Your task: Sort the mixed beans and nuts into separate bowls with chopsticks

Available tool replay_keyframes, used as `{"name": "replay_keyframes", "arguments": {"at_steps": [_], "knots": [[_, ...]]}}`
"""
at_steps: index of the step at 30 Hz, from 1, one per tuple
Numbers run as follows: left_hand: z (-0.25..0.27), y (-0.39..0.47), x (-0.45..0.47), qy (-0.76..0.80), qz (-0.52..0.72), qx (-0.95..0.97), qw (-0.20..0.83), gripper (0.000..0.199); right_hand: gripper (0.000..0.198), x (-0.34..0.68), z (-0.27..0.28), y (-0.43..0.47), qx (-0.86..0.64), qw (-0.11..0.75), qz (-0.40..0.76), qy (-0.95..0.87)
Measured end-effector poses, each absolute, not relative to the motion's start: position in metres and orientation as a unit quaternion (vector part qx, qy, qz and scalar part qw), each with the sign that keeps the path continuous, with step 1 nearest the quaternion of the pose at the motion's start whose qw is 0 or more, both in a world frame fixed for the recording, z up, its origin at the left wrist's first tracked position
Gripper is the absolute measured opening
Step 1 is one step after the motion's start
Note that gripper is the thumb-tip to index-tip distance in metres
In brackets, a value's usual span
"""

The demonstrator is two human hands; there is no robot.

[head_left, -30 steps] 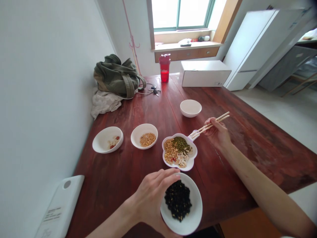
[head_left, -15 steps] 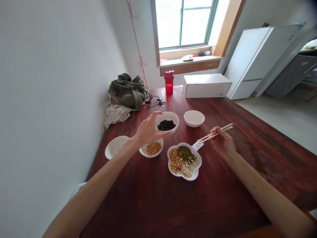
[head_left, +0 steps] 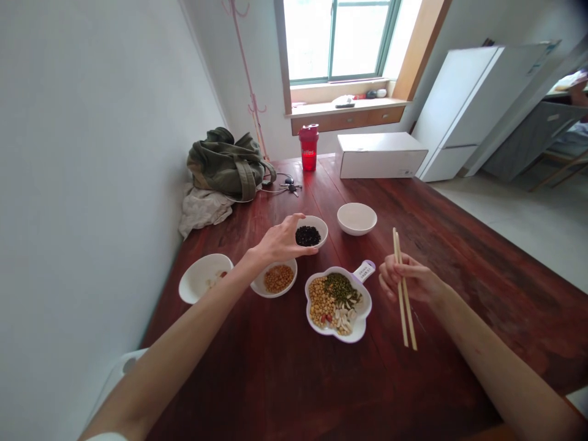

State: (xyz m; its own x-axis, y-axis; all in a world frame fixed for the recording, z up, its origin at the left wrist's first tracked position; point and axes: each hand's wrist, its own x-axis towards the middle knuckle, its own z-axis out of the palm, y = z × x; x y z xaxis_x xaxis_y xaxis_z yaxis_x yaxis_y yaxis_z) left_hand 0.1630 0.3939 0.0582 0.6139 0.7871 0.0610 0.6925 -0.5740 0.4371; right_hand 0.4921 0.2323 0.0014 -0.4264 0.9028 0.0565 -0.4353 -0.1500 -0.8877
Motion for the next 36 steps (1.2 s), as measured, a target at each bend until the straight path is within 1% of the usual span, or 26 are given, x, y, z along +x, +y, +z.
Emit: {"name": "replay_keyframes", "arguments": {"at_steps": [3,5,7,10,12,15,19,22,26,29,31,32,35,36], "knots": [[0.056,0.391,0.163,0.423,0.121,0.877,0.192,0.105,0.038,0.492,0.0,0.232,-0.251,0.394,0.736,-0.49],[0.056,0.389,0.164,0.424,0.119,0.877,0.193,0.108,0.037,0.492,-0.002,0.233,-0.257,0.379,0.736,-0.499],[0.056,0.387,0.164,0.427,0.118,0.875,0.193,0.115,0.039,0.491,-0.003,0.234,-0.269,0.389,0.728,-0.496],[0.057,0.382,0.158,0.436,0.126,0.871,0.186,0.127,0.039,0.488,-0.005,0.234,-0.297,0.427,0.71,-0.476],[0.056,0.374,0.15,0.448,0.146,0.865,0.171,0.128,0.039,0.485,-0.007,0.234,-0.314,0.447,0.699,-0.462],[0.055,0.358,0.136,0.47,0.187,0.852,0.134,0.113,0.041,0.479,-0.009,0.237,-0.33,0.463,0.689,-0.449],[0.062,0.335,0.127,0.465,0.215,0.853,0.098,0.079,0.042,0.473,-0.004,0.249,-0.346,0.469,0.684,-0.438],[0.07,0.321,0.129,0.458,0.226,0.856,0.083,0.06,0.041,0.469,0.003,0.261,-0.357,0.459,0.686,-0.438],[0.08,0.306,0.119,0.471,0.237,0.846,0.075,0.049,0.041,0.469,0.006,0.27,-0.368,0.45,0.683,-0.443],[0.085,0.305,0.09,0.52,0.249,0.815,0.06,0.044,0.041,0.472,-0.001,0.266,-0.361,0.484,0.669,-0.433],[0.084,0.308,0.062,0.572,0.247,0.781,0.048,0.048,0.037,0.475,-0.006,0.262,-0.354,0.517,0.657,-0.419],[0.082,0.31,0.047,0.599,0.24,0.763,0.045,0.053,0.036,0.476,-0.007,0.26,-0.352,0.529,0.652,-0.413],[0.07,0.313,0.009,0.651,0.187,0.733,0.07,0.076,0.035,0.477,-0.005,0.254,-0.362,0.566,0.624,-0.398],[0.065,0.313,0.0,0.661,0.169,0.726,0.079,0.088,0.035,0.477,-0.002,0.253,-0.368,0.575,0.611,-0.4]]}}
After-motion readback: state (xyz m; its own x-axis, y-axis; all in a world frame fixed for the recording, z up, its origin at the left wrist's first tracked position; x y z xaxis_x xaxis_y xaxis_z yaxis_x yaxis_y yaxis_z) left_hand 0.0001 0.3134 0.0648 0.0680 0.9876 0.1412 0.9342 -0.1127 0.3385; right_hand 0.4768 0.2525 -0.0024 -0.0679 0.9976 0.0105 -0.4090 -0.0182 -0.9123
